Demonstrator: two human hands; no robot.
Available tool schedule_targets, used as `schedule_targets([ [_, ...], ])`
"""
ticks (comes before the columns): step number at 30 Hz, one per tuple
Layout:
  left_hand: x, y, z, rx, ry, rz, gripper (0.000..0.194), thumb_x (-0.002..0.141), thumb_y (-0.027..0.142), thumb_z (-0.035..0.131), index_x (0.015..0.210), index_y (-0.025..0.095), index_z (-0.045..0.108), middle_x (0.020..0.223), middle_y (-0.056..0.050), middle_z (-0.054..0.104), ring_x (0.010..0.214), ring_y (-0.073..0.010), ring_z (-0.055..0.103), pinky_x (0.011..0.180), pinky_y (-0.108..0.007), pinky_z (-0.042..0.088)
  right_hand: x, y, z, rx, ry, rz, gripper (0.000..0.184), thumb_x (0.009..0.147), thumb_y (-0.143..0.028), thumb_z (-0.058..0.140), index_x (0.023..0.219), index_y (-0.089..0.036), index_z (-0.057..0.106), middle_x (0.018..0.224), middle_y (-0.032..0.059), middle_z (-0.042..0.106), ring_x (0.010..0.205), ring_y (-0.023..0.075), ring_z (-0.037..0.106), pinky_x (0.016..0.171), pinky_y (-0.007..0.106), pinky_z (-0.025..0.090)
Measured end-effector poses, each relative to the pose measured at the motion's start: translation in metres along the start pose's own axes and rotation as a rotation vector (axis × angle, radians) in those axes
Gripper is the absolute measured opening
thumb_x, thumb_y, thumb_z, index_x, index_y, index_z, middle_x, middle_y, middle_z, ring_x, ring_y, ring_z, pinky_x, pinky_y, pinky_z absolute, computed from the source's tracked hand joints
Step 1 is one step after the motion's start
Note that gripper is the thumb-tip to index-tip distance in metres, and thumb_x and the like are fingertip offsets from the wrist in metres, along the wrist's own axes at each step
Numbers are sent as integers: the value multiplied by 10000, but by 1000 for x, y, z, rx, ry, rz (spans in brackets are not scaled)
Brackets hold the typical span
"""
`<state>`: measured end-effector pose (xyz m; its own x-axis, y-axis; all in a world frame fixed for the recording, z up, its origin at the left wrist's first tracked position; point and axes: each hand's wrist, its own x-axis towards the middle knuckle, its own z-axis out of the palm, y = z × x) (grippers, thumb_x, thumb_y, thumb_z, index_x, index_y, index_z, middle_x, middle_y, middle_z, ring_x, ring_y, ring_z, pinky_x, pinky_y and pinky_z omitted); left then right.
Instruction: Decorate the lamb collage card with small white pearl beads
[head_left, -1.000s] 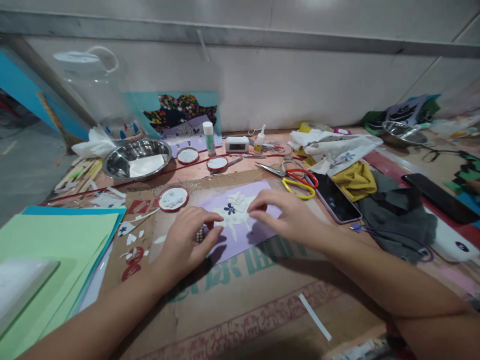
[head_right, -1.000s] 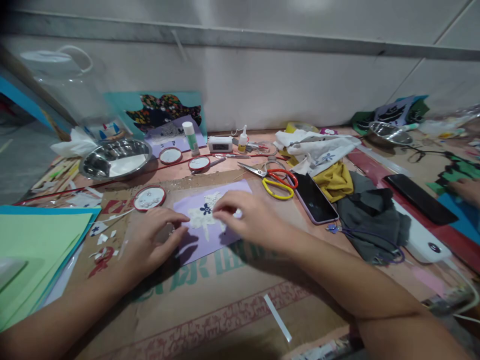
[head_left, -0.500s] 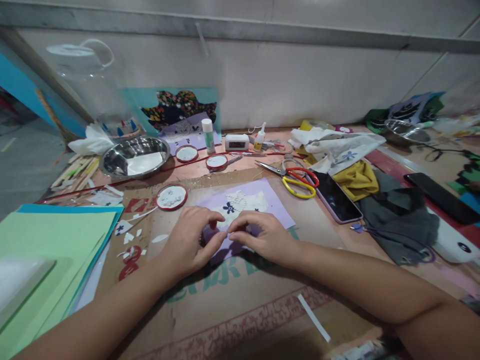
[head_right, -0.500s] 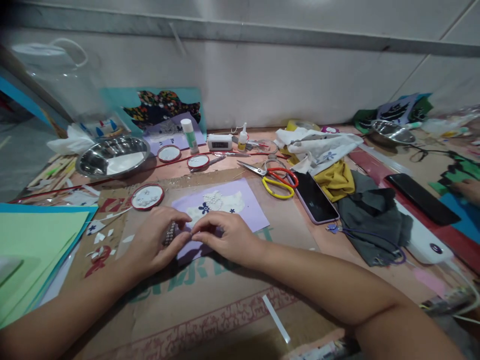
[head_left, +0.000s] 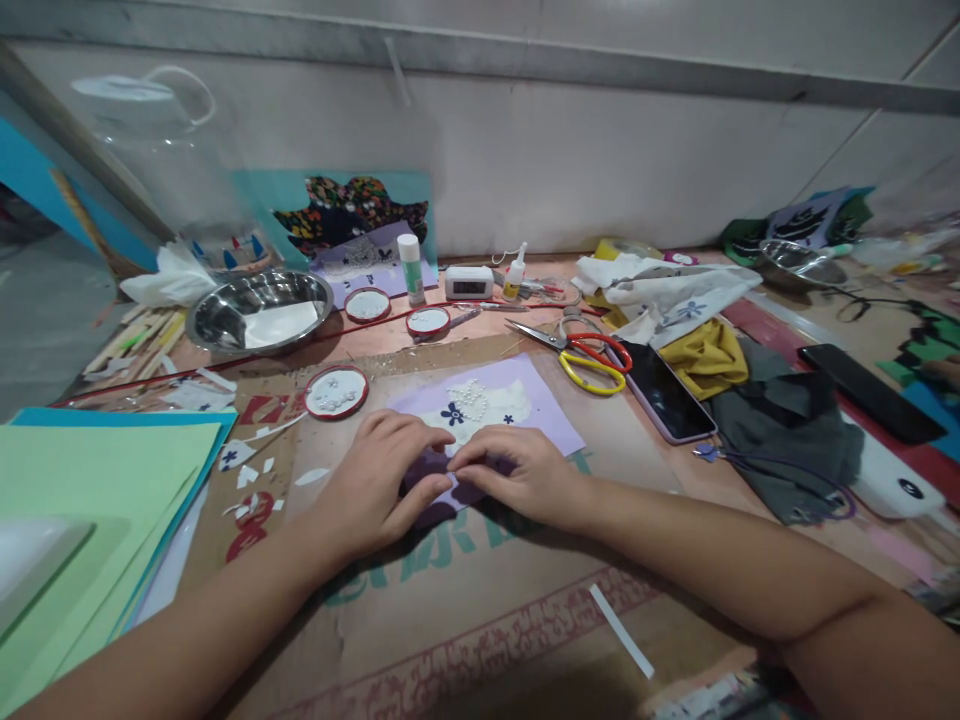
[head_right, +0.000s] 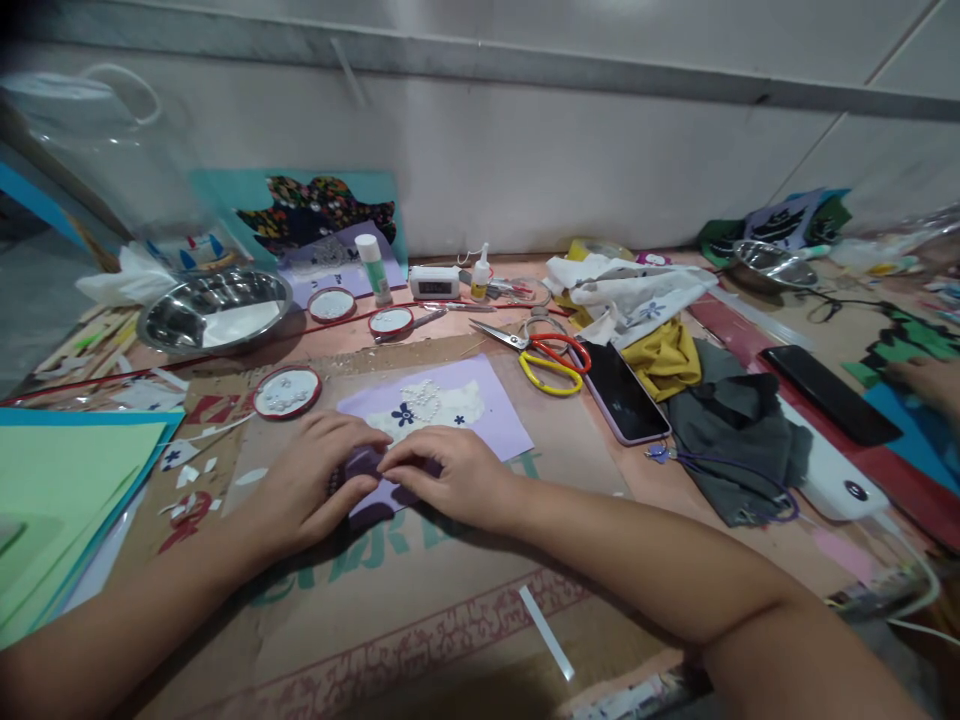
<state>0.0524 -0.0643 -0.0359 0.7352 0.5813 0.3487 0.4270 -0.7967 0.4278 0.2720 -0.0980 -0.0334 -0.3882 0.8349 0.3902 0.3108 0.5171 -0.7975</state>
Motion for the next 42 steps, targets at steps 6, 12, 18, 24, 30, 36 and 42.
schedule_targets([
  [6, 4, -6, 2, 71, 32, -112, 204, 963, 353, 531, 1054, 191, 615, 1012, -65, 681, 999, -256, 586, 901, -428, 369, 3, 4, -12, -71, -1, 44, 82, 898, -202, 651, 895, -182, 731, 867, 31, 758, 797, 132, 695, 771, 233, 530],
  [12, 6, -9, 2, 85, 75, -92, 195, 946, 371, 587, 1000, 196, 653, 984, -60, 685, 971, -248, 596, 884, -410, 378, 8, 10, -26, -71, 59, 114, 40, 863, -197, 692, 862, -174, 725, 830, 23, 751, 762, 133, 688, 748, 233, 522],
  [18, 5, -1, 0, 59, 68, 21, 186, 937, 384, 609, 963, 207, 659, 952, -44, 687, 927, -227, 587, 878, -398, 360, 3, 0, -7, -97, -73, 62, 74, 897, -188, 647, 888, -175, 719, 857, 28, 751, 790, 129, 680, 770, 225, 506],
  [24, 4, -2, 1, 69, 56, 51, 163, 941, 357, 609, 969, 202, 651, 949, -43, 682, 922, -219, 574, 878, -401, 357, 1, 1, -2, -68, -90, 85, 69, 897, -193, 651, 891, -178, 718, 858, 24, 751, 776, 124, 678, 750, 219, 509],
  [30, 3, 1, 0, 58, 29, 59, 126, 940, 299, 595, 993, 197, 647, 968, -57, 680, 936, -226, 569, 889, -408, 368, -1, 5, -4, -44, -99, 7, 100, 923, -208, 630, 894, -172, 720, 864, 39, 756, 794, 133, 689, 766, 232, 525],
  [36, 3, 2, -1, 47, 34, 62, 113, 924, 269, 607, 999, 195, 648, 973, -55, 687, 956, -229, 577, 901, -418, 376, -3, 9, -4, -71, -105, -44, 133, 937, -255, 623, 938, -178, 731, 875, 49, 763, 812, 142, 699, 780, 247, 540],
  [42, 3, 1, 0, 38, 47, 63, 113, 918, 252, 605, 1008, 194, 641, 977, -56, 691, 959, -228, 583, 918, -431, 382, -4, 10, -5, -94, -97, -93, 154, 947, -267, 611, 977, -174, 730, 896, 62, 769, 834, 145, 703, 791, 255, 547],
])
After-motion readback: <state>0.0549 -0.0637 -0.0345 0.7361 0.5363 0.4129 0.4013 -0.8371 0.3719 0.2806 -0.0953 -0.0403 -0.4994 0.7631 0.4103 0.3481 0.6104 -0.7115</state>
